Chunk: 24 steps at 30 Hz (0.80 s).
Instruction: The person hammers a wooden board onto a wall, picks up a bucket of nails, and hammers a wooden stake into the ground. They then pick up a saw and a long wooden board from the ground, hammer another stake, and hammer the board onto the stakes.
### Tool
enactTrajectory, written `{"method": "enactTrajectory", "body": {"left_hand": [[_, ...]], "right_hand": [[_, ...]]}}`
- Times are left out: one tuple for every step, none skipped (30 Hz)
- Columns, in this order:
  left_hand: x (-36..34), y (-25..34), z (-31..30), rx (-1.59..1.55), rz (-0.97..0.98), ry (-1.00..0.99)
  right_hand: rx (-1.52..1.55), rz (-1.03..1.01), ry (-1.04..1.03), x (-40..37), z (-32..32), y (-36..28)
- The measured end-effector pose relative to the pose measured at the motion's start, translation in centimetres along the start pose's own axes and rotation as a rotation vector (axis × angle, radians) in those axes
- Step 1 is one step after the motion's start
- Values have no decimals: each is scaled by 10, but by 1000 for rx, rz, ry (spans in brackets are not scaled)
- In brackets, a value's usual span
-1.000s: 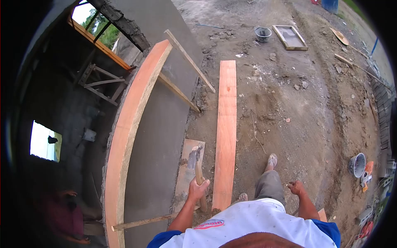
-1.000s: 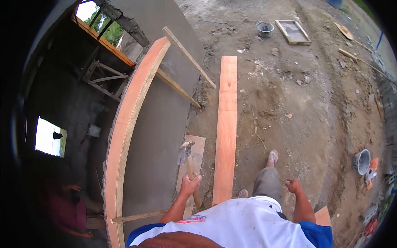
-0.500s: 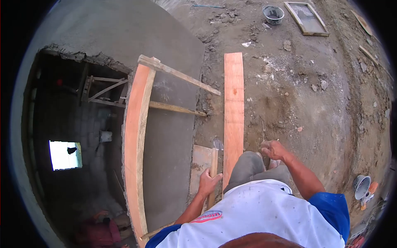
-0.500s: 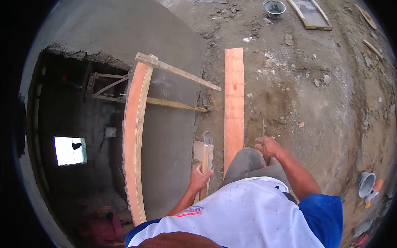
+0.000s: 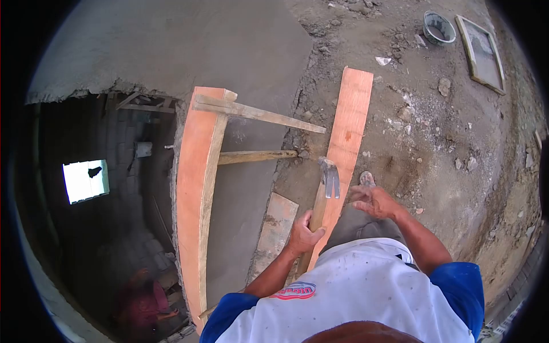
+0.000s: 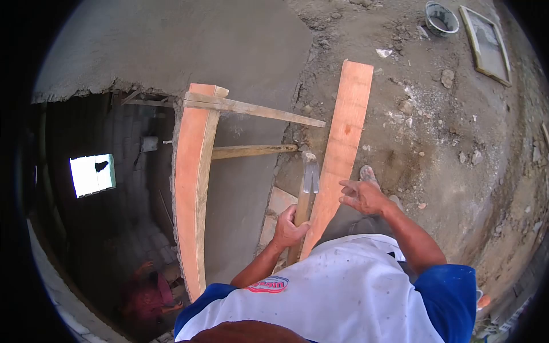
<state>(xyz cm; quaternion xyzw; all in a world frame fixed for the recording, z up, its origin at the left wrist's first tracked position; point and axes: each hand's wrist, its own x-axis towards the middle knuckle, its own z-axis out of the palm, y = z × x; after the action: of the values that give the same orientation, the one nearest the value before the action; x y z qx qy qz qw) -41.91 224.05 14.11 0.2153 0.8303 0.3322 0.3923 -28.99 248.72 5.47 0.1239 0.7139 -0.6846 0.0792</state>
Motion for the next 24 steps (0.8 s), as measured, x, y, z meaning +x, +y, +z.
{"method": "enactTrajectory", "body": {"left_hand": [[4, 12, -13, -24, -8, 15], [10, 21, -23, -48, -14, 31], [18, 19, -32, -21, -77, 21], [25, 9, -39, 4, -140, 10], [28, 5, -42, 26, -206, -2], [32, 12, -40, 95, -269, 39], [38, 21, -37, 164, -331, 80], [45, 30, -36, 235, -390, 116], [51, 37, -35, 220, -496, 91], [55, 45, -33, 200, -604, 67], [60, 52, -28, 174, -711, 45], [65, 47, -17, 149, -733, 46], [62, 30, -7, 135, -758, 46], [54, 25, -2, 126, -807, 31], [54, 32, 2, 135, -891, -22], [61, 39, 8, 136, -962, -71], [70, 44, 13, 137, -1023, -121], [76, 47, 19, 151, -1019, -133], [77, 50, 26, 165, -1016, -147], [78, 52, 32, 181, -1010, -162], [80, 54, 37, 198, -1001, -176], [82, 60, 41, 176, -989, -187], [83, 65, 45, 153, -976, -198], [83, 73, 48, 128, -961, -208]], "right_hand": [[4, 120, 50, 10, -19, 6], [3, 239, 101, 18, -38, 14], [-96, 214, 173, 26, -55, 32], [-195, 187, 244, 34, -71, 47], [-179, 209, 255, 42, -87, 53], [-167, 230, 264, 53, -104, 53], [-157, 249, 273, 67, -119, 53], [-194, 262, 236, 83, -134, 52], [-230, 275, 195, 99, -149, 49], [-269, 287, 149, 113, -163, 46], [-270, 259, 95, 127, -174, 49], [-283, 218, 46, 148, -187, 59], [-284, 177, 0, 171, -196, 70], [-333, 184, -86, 192, -205, 86], [-404, 182, -153, 207, -214, 84], [-486, 170, -214, 225, -230, 71], [-571, 154, -268, 243, -244, 63], [-568, 162, -256, 258, -256, 66], [-563, 171, -245, 269, -268, 72], [-559, 182, -231, 278, -279, 78], [-581, 199, -221, 287, -291, 84], [-604, 216, -211, 294, -303, 89], [-629, 233, -200, 299, -309, 93], [-575, 199, -172, 301, -317, 83]]}}
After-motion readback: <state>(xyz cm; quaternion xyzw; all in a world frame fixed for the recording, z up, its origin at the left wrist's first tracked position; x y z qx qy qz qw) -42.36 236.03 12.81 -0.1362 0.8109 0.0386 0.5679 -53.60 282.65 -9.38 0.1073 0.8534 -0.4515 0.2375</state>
